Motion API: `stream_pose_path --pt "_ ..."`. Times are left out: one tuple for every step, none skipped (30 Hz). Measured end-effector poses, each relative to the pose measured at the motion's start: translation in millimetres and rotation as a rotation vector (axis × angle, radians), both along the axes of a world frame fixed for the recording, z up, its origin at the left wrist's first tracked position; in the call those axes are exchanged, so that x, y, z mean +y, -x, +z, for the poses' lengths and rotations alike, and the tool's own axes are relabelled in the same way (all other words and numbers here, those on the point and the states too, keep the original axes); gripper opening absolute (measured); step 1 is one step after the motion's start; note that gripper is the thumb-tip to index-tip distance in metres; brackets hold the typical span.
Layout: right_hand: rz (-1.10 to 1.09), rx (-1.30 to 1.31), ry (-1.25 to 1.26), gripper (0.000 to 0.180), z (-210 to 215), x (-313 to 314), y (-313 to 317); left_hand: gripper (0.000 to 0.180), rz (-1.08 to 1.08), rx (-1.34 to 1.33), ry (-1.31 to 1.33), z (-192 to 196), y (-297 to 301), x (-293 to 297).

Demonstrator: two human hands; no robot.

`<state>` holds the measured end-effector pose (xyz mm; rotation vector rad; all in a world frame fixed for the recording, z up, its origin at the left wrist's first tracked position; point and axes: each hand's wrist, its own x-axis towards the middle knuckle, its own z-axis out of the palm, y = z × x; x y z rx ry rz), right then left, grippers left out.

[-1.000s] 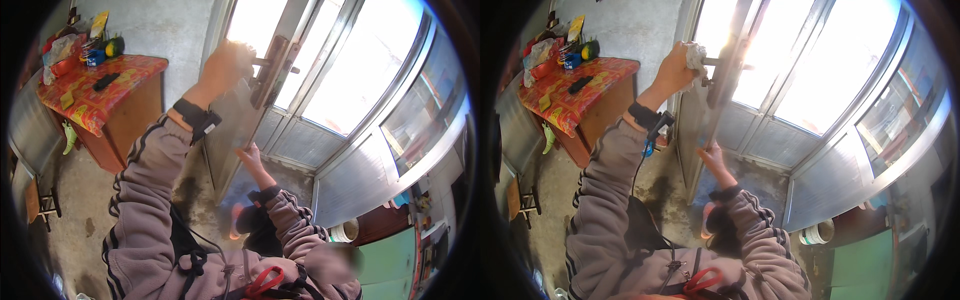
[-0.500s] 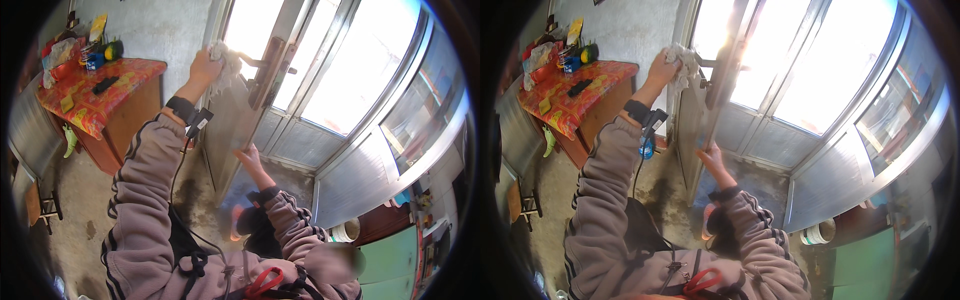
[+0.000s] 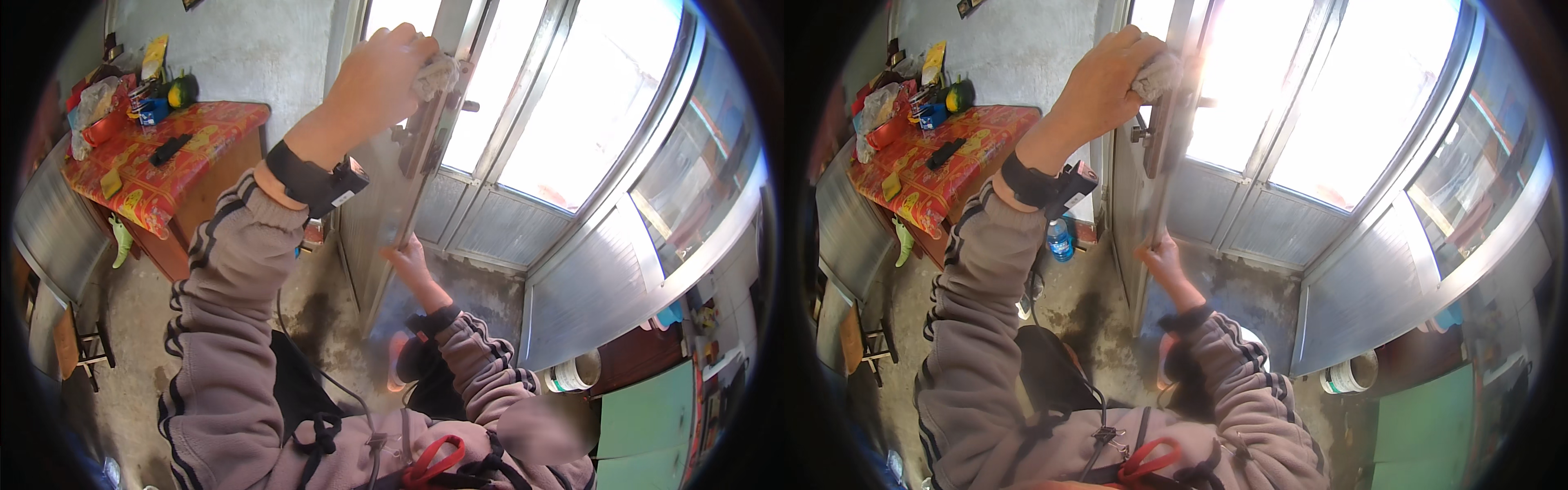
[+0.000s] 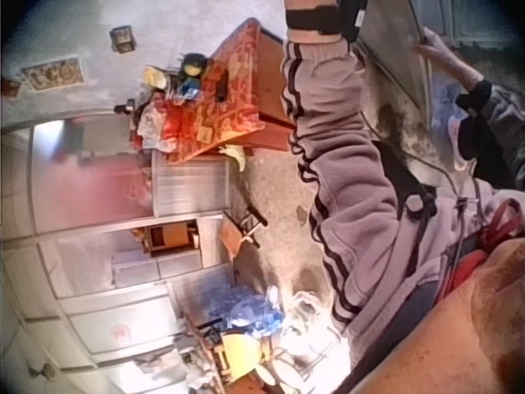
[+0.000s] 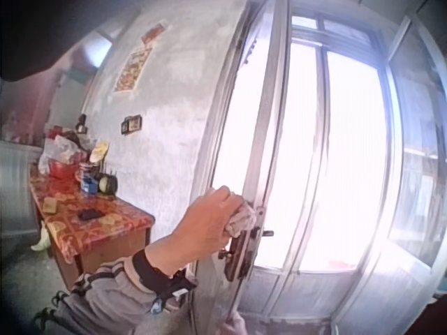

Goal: The person wipes the metal frame and glass of a door with a cloth, repeatedly dipping the cloth into a white bucket of water and wringing it out. The person cleans the door handle, frame, and glass sections in sequence.

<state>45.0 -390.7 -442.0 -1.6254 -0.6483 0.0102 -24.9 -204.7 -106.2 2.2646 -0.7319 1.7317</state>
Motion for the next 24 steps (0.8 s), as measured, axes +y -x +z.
stream_pose_path --pt "-0.035 0.082 0.061 0.042 0 -1 -1 0.039 0.046 0.099 -0.017 -1 1 1" --pt "0.017 0.057 0.015 0.041 1 -3 -2 0.032 0.061 -0.009 -0.112 -4 3 -1" --pt "0.022 0.066 0.000 0.042 1 -5 -4 0.026 0.109 -0.053 -0.189 -9 5 -4" --pt "-0.018 0.126 0.036 0.042 1 -6 -4 0.020 0.171 -0.117 -0.272 -16 8 -8" --pt "0.026 0.061 -0.026 0.042 0 -7 -5 0.023 0.097 -0.083 -0.331 -26 12 -13" --pt "0.024 0.049 -0.034 0.041 0 -8 -6 0.025 0.036 -0.068 -0.392 -41 17 -20" --pt "-0.017 0.093 0.011 0.041 -1 -10 -6 0.028 -0.019 -0.047 -0.451 -57 22 -26" --pt "0.012 0.028 -0.021 0.041 -1 -10 -6 0.030 -0.067 -0.040 -0.385 -73 27 -28" --pt "0.003 0.019 0.002 0.042 -2 -11 -6 0.031 -0.108 -0.028 -0.316 -90 33 -28" --pt "-0.051 0.062 0.075 0.042 -2 -12 -6 0.033 -0.147 -0.024 -0.247 -103 34 -24" --pt "-0.004 0.000 0.022 0.042 -3 -12 -6 0.034 -0.159 -0.037 -0.086 -113 34 -18" --pt "-0.003 -0.009 0.017 0.042 -3 -12 -7 0.036 -0.170 -0.055 0.075 -121 33 -11" --pt "-0.045 0.042 0.065 0.042 -4 -12 -7 0.037 -0.179 -0.077 0.240 -128 30 -4" --pt "0.002 -0.006 0.011 0.042 -5 -11 -8 0.036 -0.249 -0.030 0.428 -130 23 3" --pt "0.004 0.003 0.010 0.042 -6 -11 -9 0.035 -0.318 0.012 0.620 -127 12 10" --pt "-0.037 0.067 0.064 0.043 -8 -10 -10 0.035 -0.371 0.118 0.876 -124 3 15" --pt "0.012 0.011 0.006 0.043 -11 -9 -11 0.035 -0.506 0.210 0.908 -121 -6 21" --pt "0.019 0.009 -0.001 0.043 -13 -7 -13 0.035 -0.625 0.367 0.996 -117 -14 27" --pt "-0.018 0.063 0.047 0.043 -16 -7 -14 0.035 -0.740 0.516 1.090 -113 -21 32" --pt "0.028 0.004 -0.011 0.043 -18 -6 -16 0.036 -0.758 0.618 1.108 -112 -30 30" --pt "0.030 0.000 -0.012 0.043 -20 -6 -17 0.038 -0.777 0.639 1.109 -110 -38 29" --pt "-0.014 0.059 0.047 0.043 -22 -6 -18 0.040 -0.795 0.660 1.125 -108 -47 29" --pt "0.018 0.005 -0.001 0.043 -24 -5 -20 0.041 -0.797 0.692 1.160 -107 -55 29" --pt "0.004 0.015 0.014 0.043 -25 -6 -20 0.041 -0.810 0.700 1.101 -107 -62 30"
